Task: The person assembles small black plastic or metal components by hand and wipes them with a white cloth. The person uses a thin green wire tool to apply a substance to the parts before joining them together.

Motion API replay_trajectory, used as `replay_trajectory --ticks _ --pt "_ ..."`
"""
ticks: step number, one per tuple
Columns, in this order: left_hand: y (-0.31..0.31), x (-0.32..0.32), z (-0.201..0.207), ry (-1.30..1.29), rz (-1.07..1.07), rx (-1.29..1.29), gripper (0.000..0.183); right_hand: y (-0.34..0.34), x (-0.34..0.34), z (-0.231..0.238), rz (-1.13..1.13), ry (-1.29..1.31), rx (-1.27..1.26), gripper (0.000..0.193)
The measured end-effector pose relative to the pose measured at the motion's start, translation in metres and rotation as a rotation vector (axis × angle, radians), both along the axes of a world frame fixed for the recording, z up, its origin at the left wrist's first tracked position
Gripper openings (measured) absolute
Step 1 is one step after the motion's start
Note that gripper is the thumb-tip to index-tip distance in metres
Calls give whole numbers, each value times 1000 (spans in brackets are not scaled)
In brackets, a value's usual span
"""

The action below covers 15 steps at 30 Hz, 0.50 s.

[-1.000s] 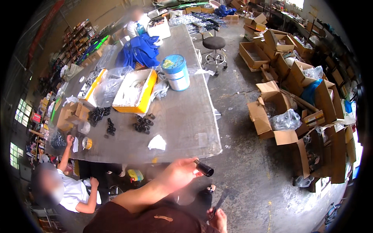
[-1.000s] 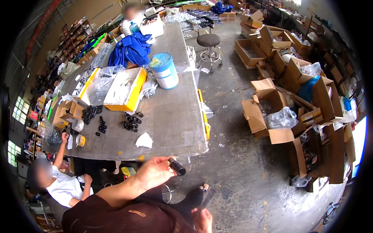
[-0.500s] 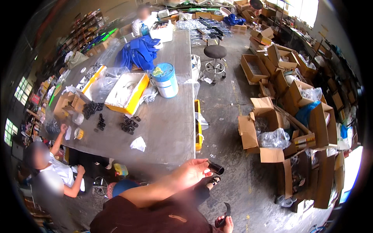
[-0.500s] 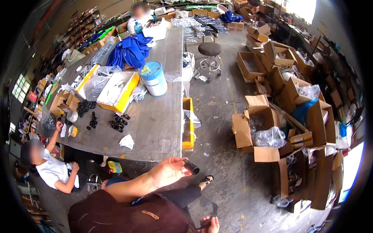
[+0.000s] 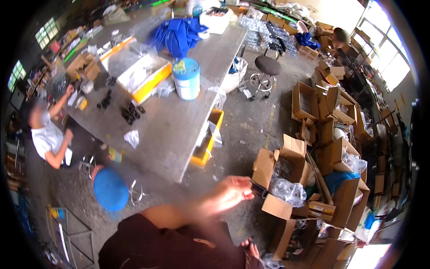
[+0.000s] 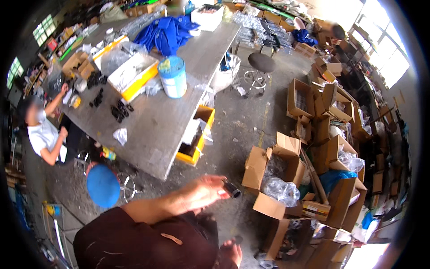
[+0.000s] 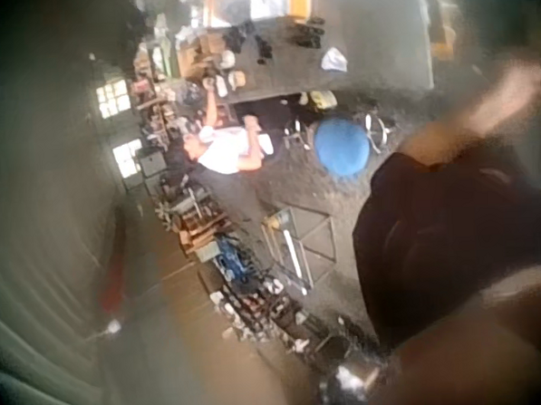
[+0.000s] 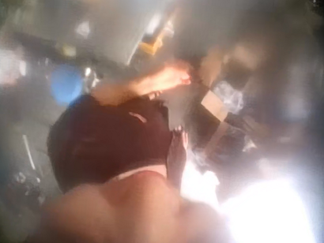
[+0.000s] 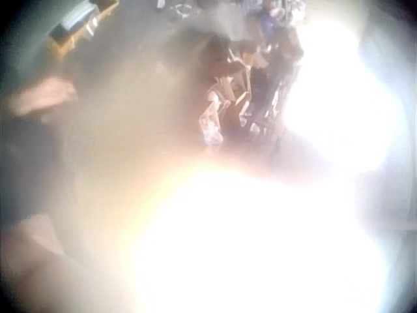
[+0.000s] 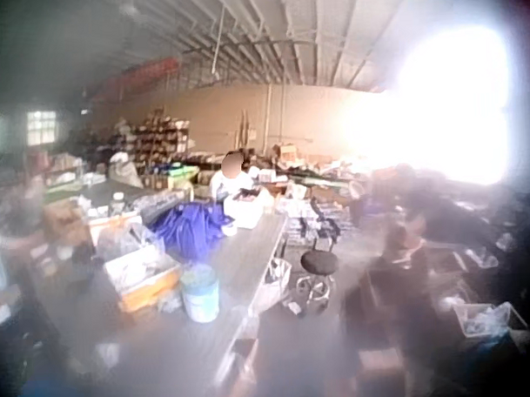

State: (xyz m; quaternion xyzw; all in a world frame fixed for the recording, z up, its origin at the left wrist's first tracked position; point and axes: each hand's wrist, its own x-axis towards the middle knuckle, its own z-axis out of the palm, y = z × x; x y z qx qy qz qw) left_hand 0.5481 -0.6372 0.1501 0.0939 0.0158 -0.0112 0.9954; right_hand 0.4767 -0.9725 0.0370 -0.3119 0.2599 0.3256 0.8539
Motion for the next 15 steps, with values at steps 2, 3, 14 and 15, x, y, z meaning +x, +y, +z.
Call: replay_trajectory --ticks 2,3,14,15 --pt "6 0 4 15 97 58 20 2 41 12 103 -17 27 28" --pt "11 -9 6 21 191 80 19 15 69 19 200 -18 36 26" --pt "20 -42 7 200 863 122 9 73 276 -71 966 -209 -8 29" --pt "24 -40 2 220 911 126 10 89 293 -81 1031 -171 -65 29"
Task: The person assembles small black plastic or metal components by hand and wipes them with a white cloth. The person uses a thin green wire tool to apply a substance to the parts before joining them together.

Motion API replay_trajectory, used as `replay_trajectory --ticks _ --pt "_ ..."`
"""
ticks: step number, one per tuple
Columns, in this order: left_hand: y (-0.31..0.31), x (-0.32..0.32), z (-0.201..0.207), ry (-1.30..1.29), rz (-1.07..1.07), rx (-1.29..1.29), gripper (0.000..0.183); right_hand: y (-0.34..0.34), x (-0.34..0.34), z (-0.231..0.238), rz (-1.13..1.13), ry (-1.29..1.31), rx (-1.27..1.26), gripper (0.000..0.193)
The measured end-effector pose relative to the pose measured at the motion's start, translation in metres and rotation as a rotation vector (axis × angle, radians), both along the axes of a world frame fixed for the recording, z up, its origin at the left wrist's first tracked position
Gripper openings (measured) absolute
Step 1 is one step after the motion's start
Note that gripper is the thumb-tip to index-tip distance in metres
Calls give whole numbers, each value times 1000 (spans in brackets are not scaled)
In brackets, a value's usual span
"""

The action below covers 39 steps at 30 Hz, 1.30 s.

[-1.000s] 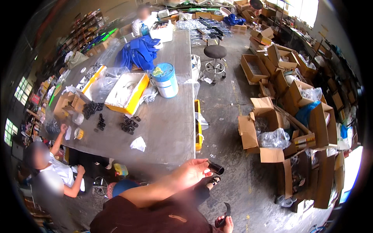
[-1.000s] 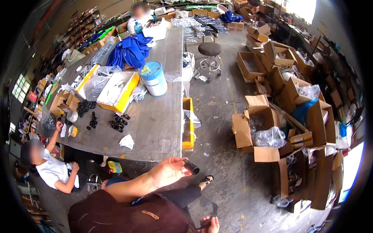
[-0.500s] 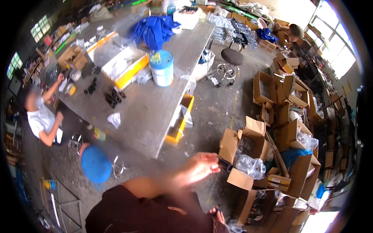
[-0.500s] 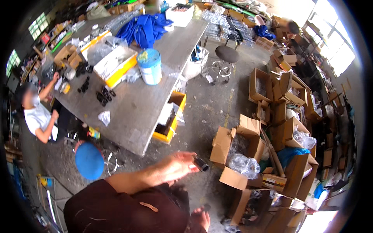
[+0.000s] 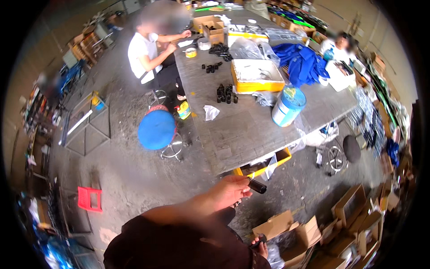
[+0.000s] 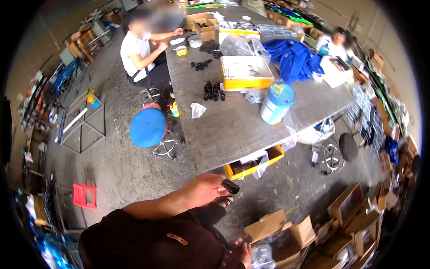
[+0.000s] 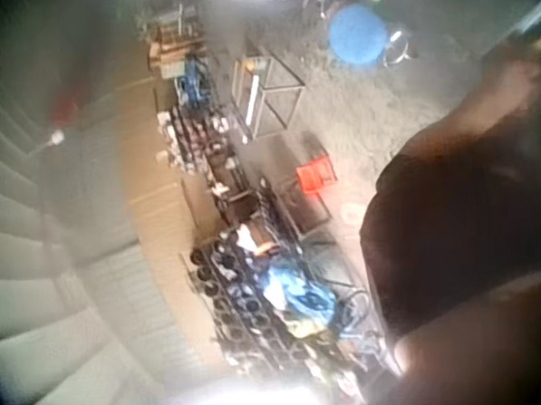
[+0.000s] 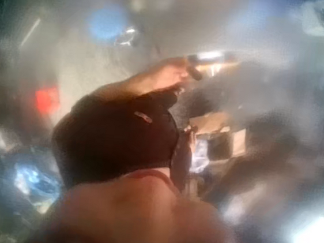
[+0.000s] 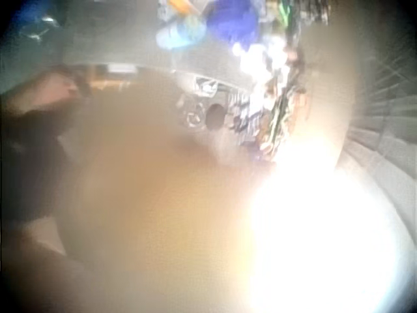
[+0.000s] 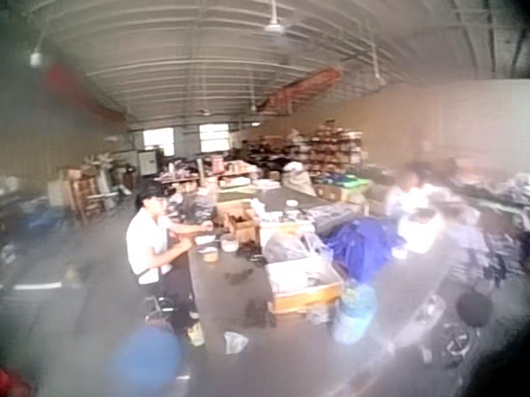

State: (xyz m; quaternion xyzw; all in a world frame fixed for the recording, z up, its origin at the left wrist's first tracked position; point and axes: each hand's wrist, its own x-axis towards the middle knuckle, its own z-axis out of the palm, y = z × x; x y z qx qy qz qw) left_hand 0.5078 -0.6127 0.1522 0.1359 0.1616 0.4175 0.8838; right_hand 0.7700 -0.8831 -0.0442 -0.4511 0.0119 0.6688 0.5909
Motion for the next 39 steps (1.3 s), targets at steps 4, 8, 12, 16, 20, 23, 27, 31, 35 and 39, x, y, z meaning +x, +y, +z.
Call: replay_trajectory --ticks 4,8,12,16,20,23,27,31,35,39 --pt "26 25 -10 85 154 -20 13 73 59 20 100 193 135 31" --pt "73 76 -11 32 190 52 13 121 130 6 117 201 149 35" --pt "134 139 1 -22 93 139 13 163 184 12 107 280 175 34" --pt "179 214 17 5 60 93 21 195 256 -9 136 322 170 33" --pt "213 288 16 -9 41 109 23 240 324 -14 137 305 149 32" --pt "230 341 2 -27 109 143 21 274 390 -16 153 300 144 32" --pt "277 409 -3 -120 237 175 4 314 473 28 86 129 206 32" --pt "338 373 63 620 892 561 29 355 554 84 -137 95 70 17" --pt "377 389 99 84 722 520 19 398 628 114 -37 101 -49 20" --pt "373 504 49 165 672 154 21 422 664 116 -72 120 11 23"
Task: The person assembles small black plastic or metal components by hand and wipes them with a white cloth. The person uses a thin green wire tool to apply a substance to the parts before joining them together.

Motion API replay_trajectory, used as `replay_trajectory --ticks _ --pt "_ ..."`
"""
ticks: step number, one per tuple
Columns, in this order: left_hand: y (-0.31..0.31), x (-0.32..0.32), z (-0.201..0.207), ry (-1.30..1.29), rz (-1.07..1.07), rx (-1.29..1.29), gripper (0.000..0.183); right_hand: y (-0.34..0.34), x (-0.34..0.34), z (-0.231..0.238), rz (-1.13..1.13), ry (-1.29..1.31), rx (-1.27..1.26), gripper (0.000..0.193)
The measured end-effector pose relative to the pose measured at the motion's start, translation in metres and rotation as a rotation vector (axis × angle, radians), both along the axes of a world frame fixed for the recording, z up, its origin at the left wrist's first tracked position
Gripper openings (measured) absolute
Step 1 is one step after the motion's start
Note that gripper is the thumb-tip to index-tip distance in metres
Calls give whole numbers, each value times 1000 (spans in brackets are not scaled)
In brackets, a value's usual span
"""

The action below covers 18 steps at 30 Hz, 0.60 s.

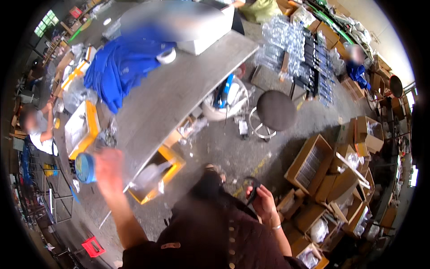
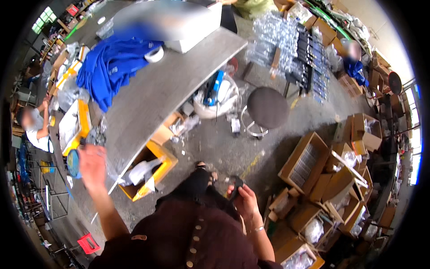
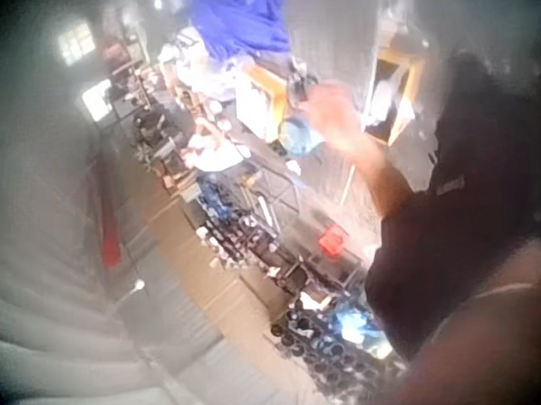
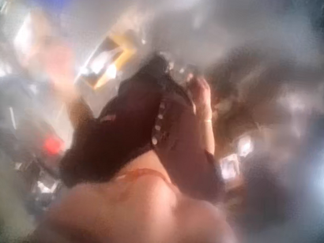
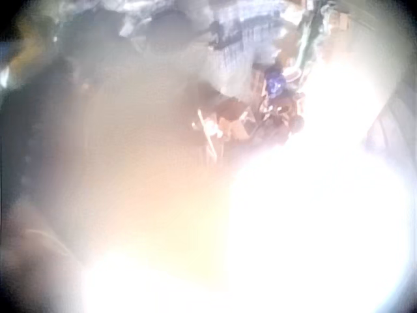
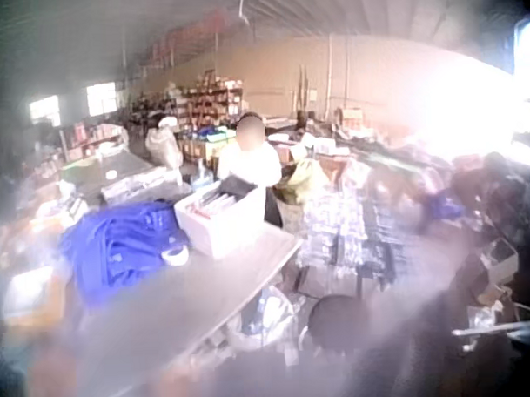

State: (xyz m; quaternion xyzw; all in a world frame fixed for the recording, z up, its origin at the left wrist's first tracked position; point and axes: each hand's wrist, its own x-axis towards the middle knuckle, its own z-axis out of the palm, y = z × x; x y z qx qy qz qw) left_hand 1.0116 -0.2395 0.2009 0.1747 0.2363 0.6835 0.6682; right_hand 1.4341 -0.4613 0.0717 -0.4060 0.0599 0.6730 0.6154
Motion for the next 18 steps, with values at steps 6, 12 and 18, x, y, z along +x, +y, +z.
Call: replay_trajectory --ticks 6,12,18 --pt "47 135 -26 -65 -39 -265 16 56 57 -6 -89 15 -6 21" --pt "127 201 -24 -92 -132 -84 15 139 112 -5 -123 -42 28 18" --pt "181 261 4 -119 -251 -101 15 225 129 6 -2 27 33 16"
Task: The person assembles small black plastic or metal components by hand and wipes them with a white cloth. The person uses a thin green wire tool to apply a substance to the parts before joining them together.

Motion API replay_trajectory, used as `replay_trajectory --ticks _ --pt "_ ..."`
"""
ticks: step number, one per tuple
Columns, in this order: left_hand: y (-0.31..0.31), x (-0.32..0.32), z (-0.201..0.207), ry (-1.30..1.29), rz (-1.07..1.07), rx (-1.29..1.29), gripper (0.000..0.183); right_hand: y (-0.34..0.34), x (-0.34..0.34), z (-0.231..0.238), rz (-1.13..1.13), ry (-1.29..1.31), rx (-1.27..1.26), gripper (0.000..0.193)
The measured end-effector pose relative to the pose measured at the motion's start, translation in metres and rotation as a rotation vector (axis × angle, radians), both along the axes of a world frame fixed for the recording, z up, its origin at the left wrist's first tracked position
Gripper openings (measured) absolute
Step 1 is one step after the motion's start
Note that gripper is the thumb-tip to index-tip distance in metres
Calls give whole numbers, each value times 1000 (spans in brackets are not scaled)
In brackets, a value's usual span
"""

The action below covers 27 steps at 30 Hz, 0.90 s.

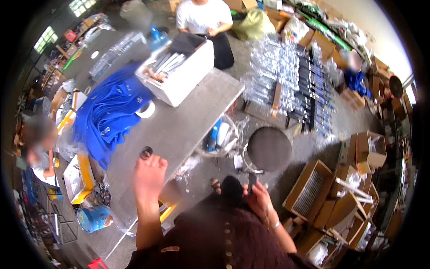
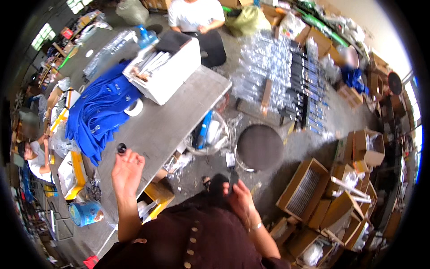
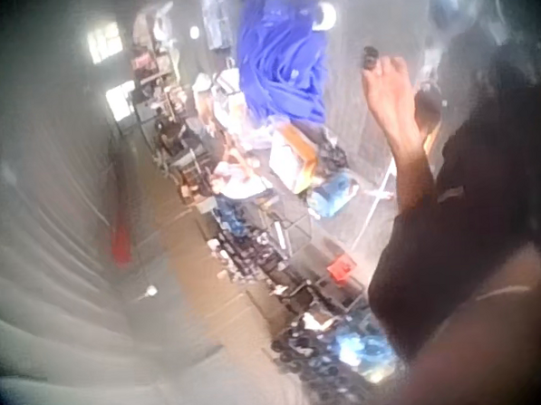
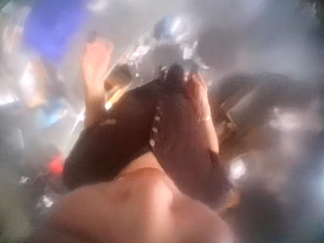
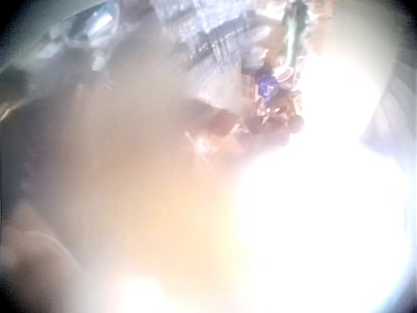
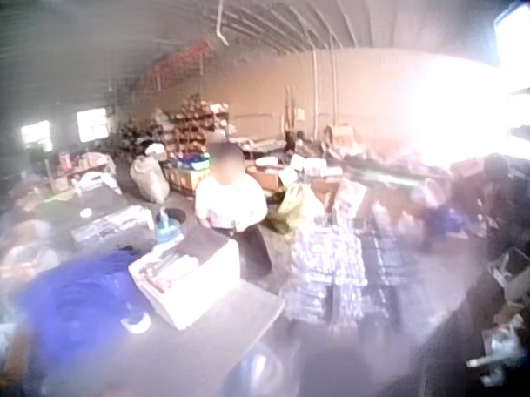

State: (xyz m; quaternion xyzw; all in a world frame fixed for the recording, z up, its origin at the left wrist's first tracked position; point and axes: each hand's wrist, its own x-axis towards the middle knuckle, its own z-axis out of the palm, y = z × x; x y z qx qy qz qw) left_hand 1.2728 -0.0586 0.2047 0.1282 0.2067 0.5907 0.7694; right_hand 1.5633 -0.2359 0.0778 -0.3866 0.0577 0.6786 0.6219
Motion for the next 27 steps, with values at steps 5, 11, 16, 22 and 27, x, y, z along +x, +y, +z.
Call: replay_trajectory --ticks 5,11,16,22,27 --pt "12 -4 -6 -24 126 8 14 101 23 -3 205 79 221 31" --pt "40 1 -24 -21 283 18 35 188 56 -5 271 165 215 29" --pt "93 35 -18 8 325 55 32 264 88 0 348 178 294 35" --pt "139 79 -4 16 353 51 17 319 117 -7 364 241 237 36" --pt "154 78 -25 69 351 34 34 344 136 -8 393 208 205 39"
